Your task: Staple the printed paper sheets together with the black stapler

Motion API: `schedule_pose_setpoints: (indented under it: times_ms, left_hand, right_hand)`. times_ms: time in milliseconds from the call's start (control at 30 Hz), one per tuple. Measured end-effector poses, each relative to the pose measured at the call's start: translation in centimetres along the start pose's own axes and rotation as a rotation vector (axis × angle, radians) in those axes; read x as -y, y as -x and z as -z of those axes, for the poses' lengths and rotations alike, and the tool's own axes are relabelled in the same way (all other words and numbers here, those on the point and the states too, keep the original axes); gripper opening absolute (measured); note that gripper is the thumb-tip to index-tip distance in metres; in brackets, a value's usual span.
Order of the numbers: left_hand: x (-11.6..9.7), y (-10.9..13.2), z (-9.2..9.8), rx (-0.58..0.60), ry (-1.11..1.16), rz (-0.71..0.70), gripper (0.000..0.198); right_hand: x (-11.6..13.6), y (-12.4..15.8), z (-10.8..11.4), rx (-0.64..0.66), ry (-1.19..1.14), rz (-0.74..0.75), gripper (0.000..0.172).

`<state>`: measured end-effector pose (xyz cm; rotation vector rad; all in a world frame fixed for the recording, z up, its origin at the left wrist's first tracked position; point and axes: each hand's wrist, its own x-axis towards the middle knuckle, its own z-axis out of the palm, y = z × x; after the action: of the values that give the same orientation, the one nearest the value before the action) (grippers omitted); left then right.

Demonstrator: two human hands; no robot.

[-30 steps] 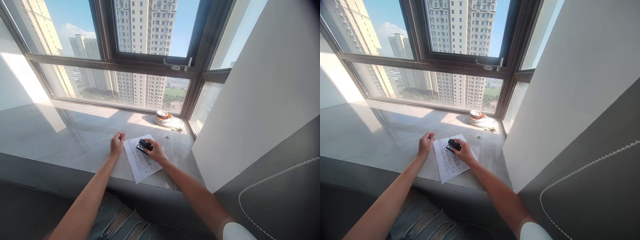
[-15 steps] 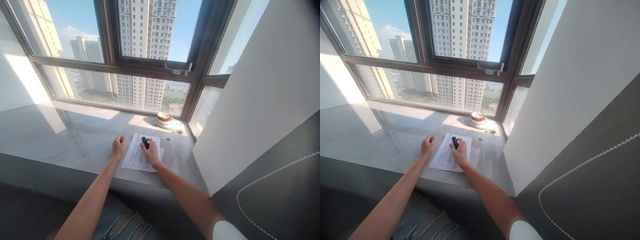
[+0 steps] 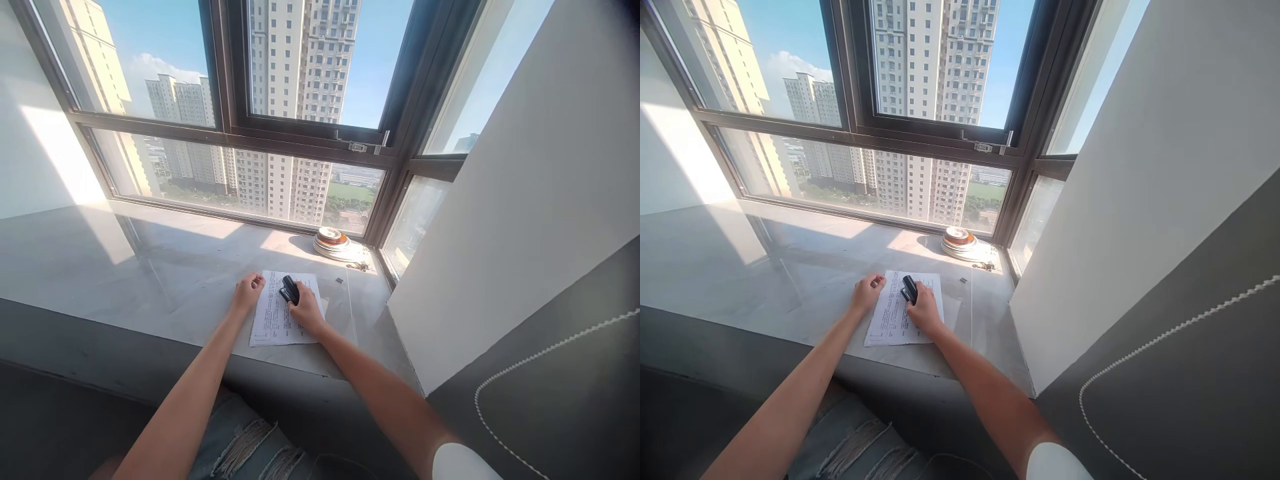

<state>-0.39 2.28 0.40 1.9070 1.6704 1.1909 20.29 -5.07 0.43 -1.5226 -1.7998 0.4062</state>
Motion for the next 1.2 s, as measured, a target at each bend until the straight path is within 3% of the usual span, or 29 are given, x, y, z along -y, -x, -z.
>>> schedule_pose_setpoints:
  times_ms: [233, 467, 733, 833, 900, 967, 1000, 1067, 1200]
  left_hand:
    - [0.8, -0.3, -0.6, 0.083, -0.1, -0.083, 0.025]
    - [1.0, -0.2, -0.6, 0.064, -0.092, -0.074, 0.025]
    - [1.9, -0.5, -1.2, 0.06, -0.098, -0.072, 0.024]
    - [2.3, -0.6, -1.4, 0.055, -0.096, -0.075, 0.025]
    - [2.4, -0.6, -1.4, 0.049, -0.088, -0.076, 0.025]
    - [2.4, -0.6, -1.3, 0.056, -0.087, -0.069, 0.025]
    - [2.3, -0.6, -1.3, 0.058, -0.088, -0.065, 0.025]
    - [2.2, -0.6, -1.1, 0.056, -0.091, -0.055, 0.025]
    - [1.7, -0.4, -1.0, 0.037, -0.077, -0.037, 0.025]
  right_hand:
    - [0.3, 0.1, -0.6, -0.062, 0.002, -0.046, 0.04]
    - [0.3, 1.7, -0.2, -0.107, -0.045, -0.084, 0.051]
    - [-2.9, 6.7, 3.9, -0.195, -0.1, -0.211, 0.054]
    - [-4.3, 5.9, 6.4, -0.236, -0.195, -0.271, 0.048]
    - [-5.6, 4.2, 8.0, -0.362, -0.209, -0.29, 0.049]
    - [-7.0, 2.1, 9.1, -0.488, -0.076, -0.231, 0.047]
    - [-7.7, 1.1, 9.3, -0.464, 0.016, -0.188, 0.045]
    - [-9.0, -0.7, 9.0, -0.293, 0.194, -0.145, 0.045]
    - [-10.3, -2.9, 6.6, 0.037, 0.436, -0.152, 0.055]
